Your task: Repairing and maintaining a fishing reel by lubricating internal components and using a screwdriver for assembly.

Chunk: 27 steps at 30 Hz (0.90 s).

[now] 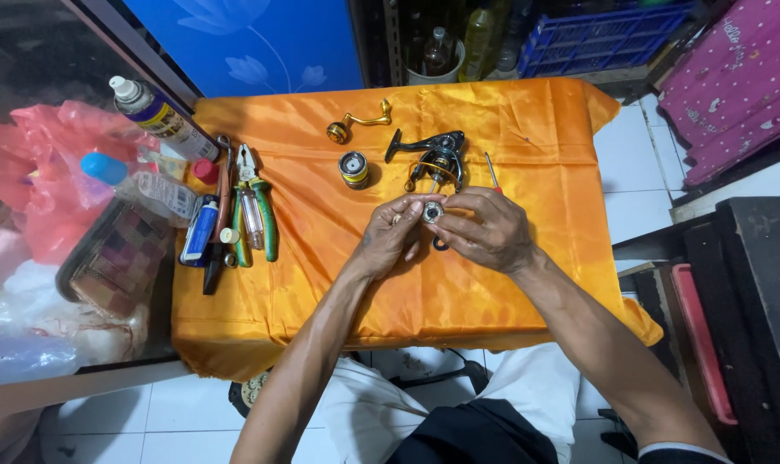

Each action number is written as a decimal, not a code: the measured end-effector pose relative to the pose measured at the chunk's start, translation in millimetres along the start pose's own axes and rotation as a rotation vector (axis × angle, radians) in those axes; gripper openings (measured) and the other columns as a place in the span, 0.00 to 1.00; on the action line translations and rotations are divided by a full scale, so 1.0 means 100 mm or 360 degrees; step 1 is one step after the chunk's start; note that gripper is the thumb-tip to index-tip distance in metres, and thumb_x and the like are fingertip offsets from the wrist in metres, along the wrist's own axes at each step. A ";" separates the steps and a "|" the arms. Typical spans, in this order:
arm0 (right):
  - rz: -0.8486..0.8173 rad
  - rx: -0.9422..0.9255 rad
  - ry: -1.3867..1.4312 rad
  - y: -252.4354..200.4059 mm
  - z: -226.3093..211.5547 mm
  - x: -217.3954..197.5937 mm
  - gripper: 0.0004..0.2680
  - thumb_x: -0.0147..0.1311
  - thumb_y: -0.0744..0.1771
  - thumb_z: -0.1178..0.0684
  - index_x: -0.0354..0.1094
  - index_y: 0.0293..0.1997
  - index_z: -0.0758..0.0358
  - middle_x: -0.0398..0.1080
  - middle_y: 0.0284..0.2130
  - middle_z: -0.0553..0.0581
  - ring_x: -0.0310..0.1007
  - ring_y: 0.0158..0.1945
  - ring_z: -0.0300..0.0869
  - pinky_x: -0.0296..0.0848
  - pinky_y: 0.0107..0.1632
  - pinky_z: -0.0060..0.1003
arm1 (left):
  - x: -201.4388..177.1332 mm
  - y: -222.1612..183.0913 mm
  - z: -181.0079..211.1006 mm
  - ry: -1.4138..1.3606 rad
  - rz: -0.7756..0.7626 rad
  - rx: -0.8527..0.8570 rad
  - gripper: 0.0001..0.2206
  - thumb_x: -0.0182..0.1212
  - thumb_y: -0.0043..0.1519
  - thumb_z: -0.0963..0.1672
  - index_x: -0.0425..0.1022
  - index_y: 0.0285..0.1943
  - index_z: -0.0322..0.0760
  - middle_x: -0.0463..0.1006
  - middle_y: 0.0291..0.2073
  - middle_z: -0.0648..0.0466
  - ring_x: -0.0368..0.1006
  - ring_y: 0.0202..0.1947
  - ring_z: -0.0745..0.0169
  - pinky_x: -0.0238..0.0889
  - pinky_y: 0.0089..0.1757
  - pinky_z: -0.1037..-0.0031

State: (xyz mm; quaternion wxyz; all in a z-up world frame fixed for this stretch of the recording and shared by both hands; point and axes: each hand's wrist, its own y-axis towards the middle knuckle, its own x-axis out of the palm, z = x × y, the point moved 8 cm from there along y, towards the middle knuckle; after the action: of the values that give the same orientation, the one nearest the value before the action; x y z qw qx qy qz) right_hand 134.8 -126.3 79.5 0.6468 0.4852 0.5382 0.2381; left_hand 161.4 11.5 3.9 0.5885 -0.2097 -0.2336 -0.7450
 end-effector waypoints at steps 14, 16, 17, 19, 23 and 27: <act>-0.0026 0.0175 0.0100 -0.04 0.12 0.06 0.08 0.64 0.67 0.49 0.80 0.48 0.58 0.75 0.43 0.55 0.76 0.44 0.50 0.78 0.47 0.43 | -0.12 0.01 -0.10 0.0225 -0.0131 0.0048 0.17 0.60 0.63 0.37 0.73 0.62 0.29 0.79 0.28 0.43 0.64 0.08 0.69 0.59 0.14 0.81; -0.0040 0.0183 0.0094 -0.13 0.15 0.11 0.09 0.63 0.67 0.47 0.80 0.48 0.57 0.74 0.42 0.54 0.75 0.44 0.49 0.77 0.48 0.43 | -0.01 0.00 -0.02 0.0292 -0.0162 0.0038 0.18 0.62 0.63 0.37 0.73 0.63 0.29 0.79 0.26 0.44 0.65 0.09 0.70 0.58 0.14 0.83; -0.0056 0.0169 0.0034 -0.15 0.15 0.14 0.09 0.64 0.67 0.47 0.80 0.48 0.55 0.73 0.41 0.53 0.75 0.43 0.49 0.77 0.47 0.43 | 0.08 0.00 0.07 0.0334 -0.0173 0.0092 0.19 0.62 0.63 0.37 0.72 0.64 0.29 0.78 0.28 0.47 0.66 0.11 0.71 0.61 0.16 0.83; -0.0073 0.0155 -0.0031 -0.20 0.16 0.17 0.09 0.65 0.66 0.48 0.81 0.48 0.53 0.72 0.40 0.52 0.75 0.43 0.49 0.76 0.46 0.43 | 0.18 -0.01 0.18 0.0374 -0.0189 0.0146 0.19 0.62 0.63 0.37 0.72 0.65 0.28 0.77 0.30 0.50 0.68 0.13 0.72 0.65 0.18 0.84; -0.0087 0.0156 -0.0013 -0.23 0.15 0.22 0.08 0.62 0.67 0.47 0.81 0.47 0.53 0.71 0.39 0.52 0.74 0.43 0.49 0.76 0.46 0.42 | 0.35 -0.07 0.31 0.0763 -0.0271 0.0339 0.20 0.65 0.64 0.40 0.73 0.66 0.32 0.77 0.42 0.47 0.70 0.44 0.66 0.68 0.49 0.67; -0.0114 0.0153 0.0031 -0.24 0.12 0.25 0.10 0.61 0.66 0.50 0.81 0.52 0.51 0.70 0.39 0.53 0.74 0.44 0.51 0.75 0.48 0.45 | 0.28 -0.10 0.27 0.0953 -0.0355 0.0386 0.20 0.59 0.66 0.41 0.70 0.69 0.34 0.77 0.42 0.42 0.72 0.45 0.57 0.66 0.51 0.59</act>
State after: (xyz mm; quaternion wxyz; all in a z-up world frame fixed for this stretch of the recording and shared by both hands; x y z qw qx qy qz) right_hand 148.4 -120.3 45.7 0.6257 0.4937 0.5722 0.1934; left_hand 146.2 7.8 40.5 0.5666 0.1167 -0.1587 -0.8001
